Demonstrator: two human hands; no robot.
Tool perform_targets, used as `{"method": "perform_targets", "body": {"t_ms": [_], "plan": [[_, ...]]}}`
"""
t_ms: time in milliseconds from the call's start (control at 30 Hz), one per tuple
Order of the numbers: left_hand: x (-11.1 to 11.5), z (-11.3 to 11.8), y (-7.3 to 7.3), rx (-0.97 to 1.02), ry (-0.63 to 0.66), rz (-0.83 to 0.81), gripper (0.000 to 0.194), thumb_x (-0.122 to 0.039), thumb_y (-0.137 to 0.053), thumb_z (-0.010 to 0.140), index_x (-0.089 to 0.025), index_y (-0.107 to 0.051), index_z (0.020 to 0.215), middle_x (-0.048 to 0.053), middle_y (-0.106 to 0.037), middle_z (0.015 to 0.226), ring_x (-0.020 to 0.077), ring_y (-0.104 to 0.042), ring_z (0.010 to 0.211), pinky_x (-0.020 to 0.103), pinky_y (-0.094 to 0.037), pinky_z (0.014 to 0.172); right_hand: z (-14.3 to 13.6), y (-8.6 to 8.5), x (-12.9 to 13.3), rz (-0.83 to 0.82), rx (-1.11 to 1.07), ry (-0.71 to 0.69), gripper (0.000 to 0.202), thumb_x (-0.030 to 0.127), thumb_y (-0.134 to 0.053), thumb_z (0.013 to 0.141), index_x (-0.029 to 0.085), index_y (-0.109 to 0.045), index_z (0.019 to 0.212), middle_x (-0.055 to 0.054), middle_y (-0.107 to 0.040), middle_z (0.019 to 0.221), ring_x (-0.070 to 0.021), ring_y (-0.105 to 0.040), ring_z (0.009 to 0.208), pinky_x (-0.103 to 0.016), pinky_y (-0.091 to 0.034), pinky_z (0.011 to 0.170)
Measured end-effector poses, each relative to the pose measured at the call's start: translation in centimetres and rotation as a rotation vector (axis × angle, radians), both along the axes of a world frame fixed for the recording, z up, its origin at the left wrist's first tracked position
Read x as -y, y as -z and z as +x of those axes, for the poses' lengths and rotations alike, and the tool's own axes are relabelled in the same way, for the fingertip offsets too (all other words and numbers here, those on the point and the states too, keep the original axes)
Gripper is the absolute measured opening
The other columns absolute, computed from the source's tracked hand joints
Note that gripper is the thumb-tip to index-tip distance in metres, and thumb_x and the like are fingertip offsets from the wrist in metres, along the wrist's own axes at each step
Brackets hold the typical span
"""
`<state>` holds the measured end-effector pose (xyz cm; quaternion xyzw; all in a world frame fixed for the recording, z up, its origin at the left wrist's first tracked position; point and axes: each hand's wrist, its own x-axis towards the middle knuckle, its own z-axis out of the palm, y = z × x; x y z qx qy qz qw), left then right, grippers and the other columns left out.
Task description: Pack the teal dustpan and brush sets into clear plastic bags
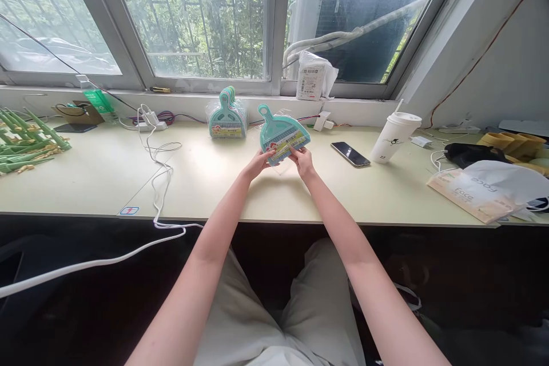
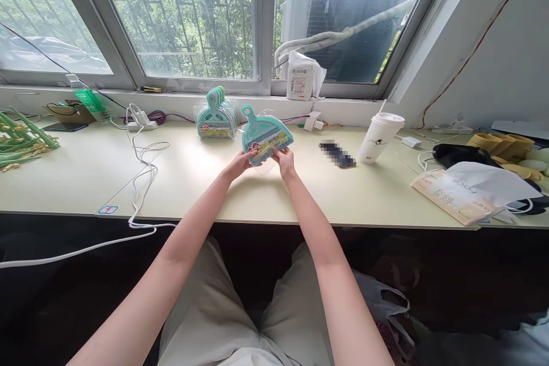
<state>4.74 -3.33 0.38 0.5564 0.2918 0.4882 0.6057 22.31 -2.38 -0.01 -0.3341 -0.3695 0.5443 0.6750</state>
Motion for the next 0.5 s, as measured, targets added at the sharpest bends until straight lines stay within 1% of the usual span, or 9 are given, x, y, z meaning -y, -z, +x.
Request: {"method": "perform_targets", "body": {"t_ms": [67, 133, 200, 267, 367, 400, 433, 467, 500], "plan": [[-0.1, -0.1, 0.3, -0.030, 0.002, -0.014, 0.057, -0.036, -0.071, 0.076, -0.019, -0.054, 0.127, 0.014, -0.068, 0.123, 0.0243, -0.070, 0.094, 0.044, -0.053, 0.089, 0.1, 0.0, 0.1, -0.033, 0.037, -0.017, 0.015, 0.011, -0.074, 0.076, 0.016, -0.065, 0.086, -0.003, -0.074, 0.087, -0.0151, -0.073, 0.077, -0.036, -0.061, 0.089], [-0.1, -0.2, 0.4, -0.053, -0.013, -0.021, 0.057, -0.036, -0.071, 0.075, -0.018, -0.053, 0.126, 0.014, -0.070, 0.117, 0.0241, -0.071, 0.088, 0.043, -0.054, 0.086, 0.2, -0.1, 0.2, -0.067, 0.072, -0.036, 0.013, 0.010, -0.073, 0.078, 0.016, -0.065, 0.087, -0.003, -0.075, 0.086, -0.0151, -0.073, 0.073, -0.036, -0.062, 0.086], [0.0, -0.4, 0.4, -0.068, -0.026, -0.023, 0.057, -0.036, -0.070, 0.075, -0.018, -0.053, 0.126, 0.013, -0.071, 0.114, 0.0243, -0.072, 0.086, 0.043, -0.054, 0.085, 0.3, -0.1, 0.3, -0.090, 0.094, -0.052, 0.011, 0.010, -0.070, 0.080, 0.015, -0.065, 0.088, -0.002, -0.075, 0.084, -0.0144, -0.073, 0.070, -0.034, -0.063, 0.083], [0.0, -0.5, 0.2, -0.072, -0.028, -0.018, 0.057, -0.035, -0.070, 0.075, -0.018, -0.054, 0.126, 0.013, -0.070, 0.115, 0.0244, -0.072, 0.085, 0.042, -0.054, 0.085, 0.5, -0.2, 0.1, -0.103, 0.109, -0.074, 0.010, 0.011, -0.071, 0.081, 0.016, -0.065, 0.088, -0.002, -0.075, 0.082, -0.0141, -0.073, 0.067, -0.032, -0.064, 0.079], [-0.2, -0.8, -0.2, -0.022, -0.069, -0.052, 0.054, -0.030, -0.069, 0.073, -0.016, -0.056, 0.123, 0.014, -0.070, 0.114, 0.0238, -0.072, 0.082, 0.040, -0.056, 0.081, 1.0, -0.2, -0.2, -0.125, 0.178, -0.107, 0.009, 0.020, -0.071, 0.084, 0.014, -0.065, 0.084, -0.005, -0.074, 0.074, -0.0162, -0.073, 0.064, -0.032, -0.064, 0.073], [-0.4, -0.9, -0.3, 0.012, -0.109, -0.081, 0.053, -0.028, -0.068, 0.072, -0.015, -0.056, 0.121, 0.013, -0.070, 0.112, 0.0236, -0.072, 0.082, 0.040, -0.057, 0.079, 1.2, -0.3, -0.3, -0.131, 0.239, -0.074, 0.012, 0.024, -0.068, 0.087, 0.014, -0.065, 0.082, -0.006, -0.073, 0.071, -0.0173, -0.073, 0.063, -0.033, -0.064, 0.072], [-0.6, -1.2, -0.3, 0.049, -0.158, -0.116, 0.052, -0.025, -0.067, 0.070, -0.015, -0.055, 0.120, 0.013, -0.070, 0.110, 0.0234, -0.071, 0.081, 0.039, -0.058, 0.076, 1.4, -0.3, -0.3, -0.127, 0.326, -0.002, 0.016, 0.026, -0.063, 0.090, 0.014, -0.065, 0.080, -0.007, -0.072, 0.070, -0.0183, -0.073, 0.064, -0.036, -0.063, 0.072], [-0.8, -1.4, -0.4, 0.084, -0.209, -0.154, 0.052, -0.022, -0.065, 0.069, -0.015, -0.055, 0.119, 0.012, -0.070, 0.108, 0.0232, -0.071, 0.082, 0.038, -0.058, 0.074, 1.5, -0.3, -0.3, -0.098, 0.437, 0.102, 0.018, 0.024, -0.058, 0.093, 0.014, -0.066, 0.081, -0.009, -0.073, 0.074, -0.0194, -0.073, 0.068, -0.038, -0.063, 0.076], [-1.1, -1.7, -0.4, 0.114, -0.262, -0.191, 0.051, -0.020, -0.063, 0.069, -0.015, -0.054, 0.119, 0.011, -0.069, 0.106, 0.0230, -0.071, 0.082, 0.036, -0.059, 0.071, 1.7, -0.3, -0.2, -0.036, 0.567, 0.219, 0.018, 0.020, -0.053, 0.094, 0.014, -0.068, 0.086, -0.010, -0.075, 0.083, -0.0208, -0.074, 0.078, -0.041, -0.061, 0.083]]}}
